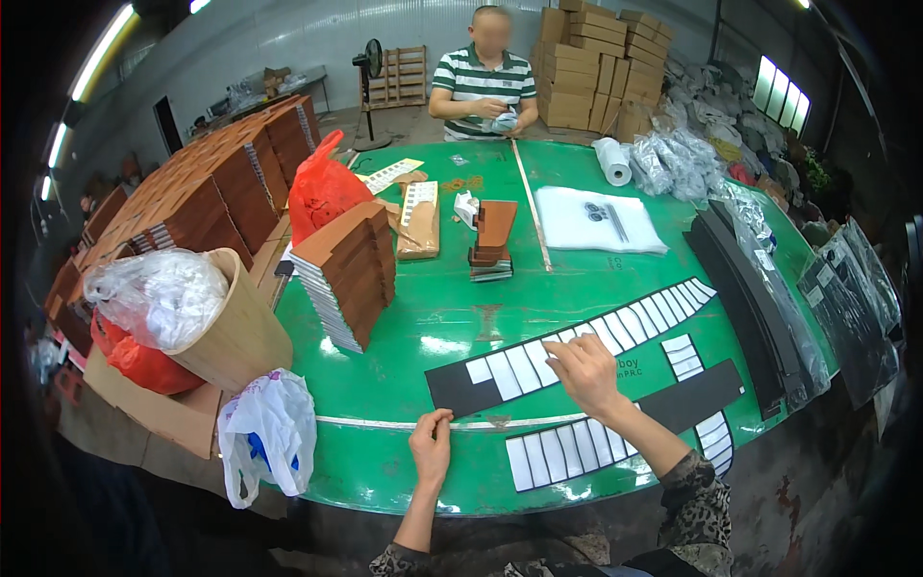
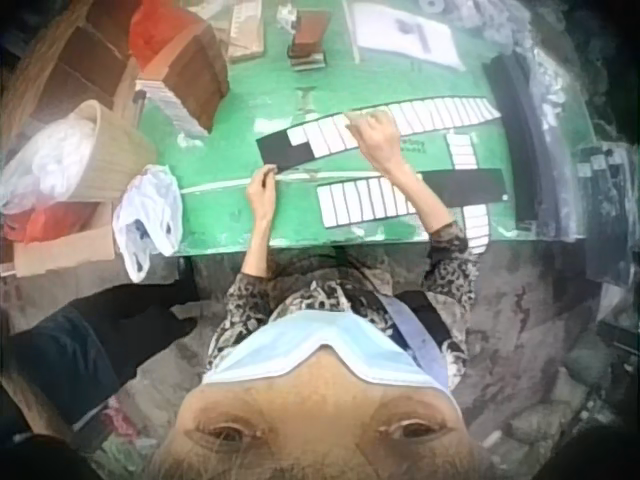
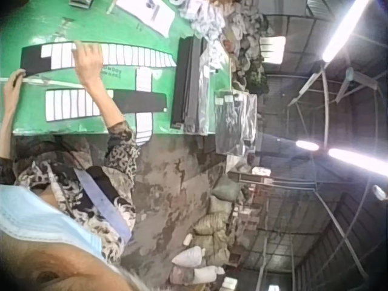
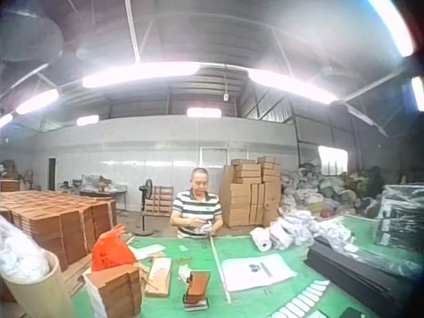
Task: Applying adhesive labels to wooden furniture components on a production line.
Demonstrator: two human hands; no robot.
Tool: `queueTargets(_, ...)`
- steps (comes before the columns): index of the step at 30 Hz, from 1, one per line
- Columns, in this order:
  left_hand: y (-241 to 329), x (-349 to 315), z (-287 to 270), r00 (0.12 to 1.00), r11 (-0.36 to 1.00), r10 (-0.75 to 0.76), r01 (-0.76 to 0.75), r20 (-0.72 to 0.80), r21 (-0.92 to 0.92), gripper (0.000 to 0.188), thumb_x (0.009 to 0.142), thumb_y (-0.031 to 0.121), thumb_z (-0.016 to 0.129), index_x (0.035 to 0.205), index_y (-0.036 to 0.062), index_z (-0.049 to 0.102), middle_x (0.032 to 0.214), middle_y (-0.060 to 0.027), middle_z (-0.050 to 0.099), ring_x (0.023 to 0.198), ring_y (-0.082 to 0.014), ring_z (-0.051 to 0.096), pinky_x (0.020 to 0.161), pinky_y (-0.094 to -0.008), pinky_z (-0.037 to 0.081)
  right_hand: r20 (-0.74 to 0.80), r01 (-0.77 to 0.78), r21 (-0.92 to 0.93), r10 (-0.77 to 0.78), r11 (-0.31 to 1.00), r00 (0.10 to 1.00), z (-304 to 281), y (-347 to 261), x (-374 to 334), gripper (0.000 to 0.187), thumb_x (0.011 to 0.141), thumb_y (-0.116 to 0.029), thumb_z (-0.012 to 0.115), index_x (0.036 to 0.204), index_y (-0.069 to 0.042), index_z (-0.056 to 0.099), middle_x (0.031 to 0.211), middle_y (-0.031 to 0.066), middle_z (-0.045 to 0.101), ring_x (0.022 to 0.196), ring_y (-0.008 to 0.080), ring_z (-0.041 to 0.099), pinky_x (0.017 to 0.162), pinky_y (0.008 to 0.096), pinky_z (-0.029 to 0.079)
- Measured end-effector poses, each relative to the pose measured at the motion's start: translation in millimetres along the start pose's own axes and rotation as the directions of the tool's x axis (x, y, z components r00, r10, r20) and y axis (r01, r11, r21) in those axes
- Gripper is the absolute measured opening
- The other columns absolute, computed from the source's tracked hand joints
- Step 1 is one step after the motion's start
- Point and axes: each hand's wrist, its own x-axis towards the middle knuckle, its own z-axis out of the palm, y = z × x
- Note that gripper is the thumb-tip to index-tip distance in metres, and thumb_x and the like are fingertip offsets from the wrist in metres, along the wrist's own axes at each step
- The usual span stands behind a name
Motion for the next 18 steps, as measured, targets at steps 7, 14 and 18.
queueTargets(7, 18.7, -23.6, -15.8, 0.999, 0.998, 0.043, -0.041, -0.034, 0.056, 0.010, 0.087, -0.002, 0.057, 0.092, 0.0005, 0.065, 0.085, -0.0037, 0.065, 0.076, -0.0088, 0.057, 0.065, -0.0231, 0.043, 0.015, -0.115, 0.046, 0.114, 0.992, 0.993, -39.0, -0.2, -45.6, 0.030, 0.067, -0.005, 0.074, 0.096, -0.006, 0.066, 0.072, 0.0045, 0.060, 0.071, 0.0220, 0.055, 0.065, 0.0351, 0.045)
queueTargets(14, 30.2, -54.9, -19.6, 0.971, 0.939, 0.240, -0.231, -0.002, 0.254, 0.010, 0.084, -0.005, 0.056, 0.089, -0.0010, 0.064, 0.085, -0.0102, 0.064, 0.078, -0.0202, 0.062, 0.068, -0.0290, 0.047, -0.004, -0.212, 0.064, 0.213, 0.975, 0.977, -48.6, -0.7, -87.4, 0.027, 0.068, -0.004, 0.073, 0.094, -0.006, 0.067, 0.070, 0.0059, 0.058, 0.069, 0.0240, 0.055, 0.060, 0.0353, 0.046)
queueTargets(18, 21.3, -64.7, -12.8, 0.978, 0.941, 0.207, -0.202, 0.010, 0.272, 0.011, 0.083, -0.005, 0.056, 0.089, -0.0010, 0.064, 0.087, -0.0113, 0.065, 0.081, -0.0234, 0.062, 0.071, -0.0319, 0.048, 0.014, -0.280, 0.098, 0.280, 0.955, 0.960, -52.8, -6.6, -109.9, 0.026, 0.069, -0.004, 0.073, 0.094, -0.006, 0.067, 0.068, 0.0057, 0.057, 0.068, 0.0237, 0.055, 0.060, 0.0351, 0.046)
